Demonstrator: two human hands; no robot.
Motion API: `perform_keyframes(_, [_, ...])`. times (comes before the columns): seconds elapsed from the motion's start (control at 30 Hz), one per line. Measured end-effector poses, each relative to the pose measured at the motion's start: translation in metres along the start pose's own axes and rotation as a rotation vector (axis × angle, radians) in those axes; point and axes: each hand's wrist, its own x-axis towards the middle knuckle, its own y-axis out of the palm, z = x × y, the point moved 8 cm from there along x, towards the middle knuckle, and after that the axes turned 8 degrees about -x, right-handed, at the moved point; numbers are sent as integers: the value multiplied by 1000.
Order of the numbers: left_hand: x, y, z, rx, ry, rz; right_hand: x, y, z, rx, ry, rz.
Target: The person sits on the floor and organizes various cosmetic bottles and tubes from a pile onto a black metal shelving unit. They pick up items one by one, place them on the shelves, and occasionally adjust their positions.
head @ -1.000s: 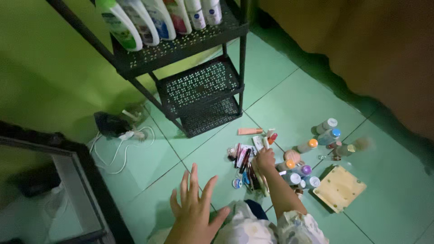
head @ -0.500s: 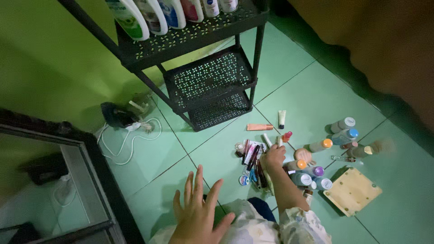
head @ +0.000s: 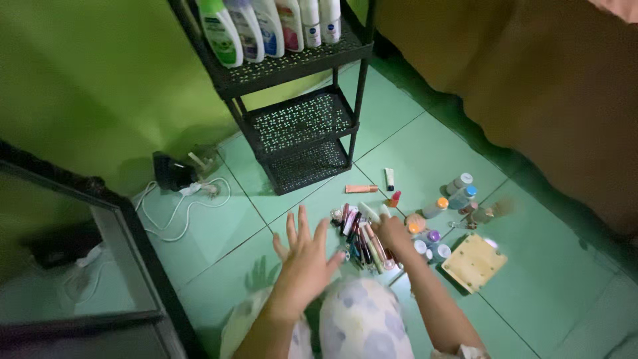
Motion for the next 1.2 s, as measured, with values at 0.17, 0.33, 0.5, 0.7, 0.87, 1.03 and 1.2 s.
perform_keyframes(0.17, [17, -9, 7, -41, -70, -16, -62, -129, 91, -187, -322, 164])
perform_keyframes(0.33, [15, -33, -5, -429, 309, -264, -121, -239, 184, -190, -606, 91])
perform_keyframes(0.5, [32, -40, 11, -658, 373, -508, -141, -280, 212, 141, -356, 183])
perform_keyframes(0.7, [53, -40, 17, -622, 408, -634, -118, -244, 198, 552, -302, 86])
perform_keyframes(0.87, [66, -28, 20, -705, 392, -544, -110, -231, 188, 830, -438, 117])
perform_keyframes(1.03, [71, -16, 16, -781, 379, -451, -119, -240, 189, 999, -567, 122])
perform_keyframes(1.2, [77, -5, 17, -841, 249, -382, -106, -233, 181, 1209, -552, 102])
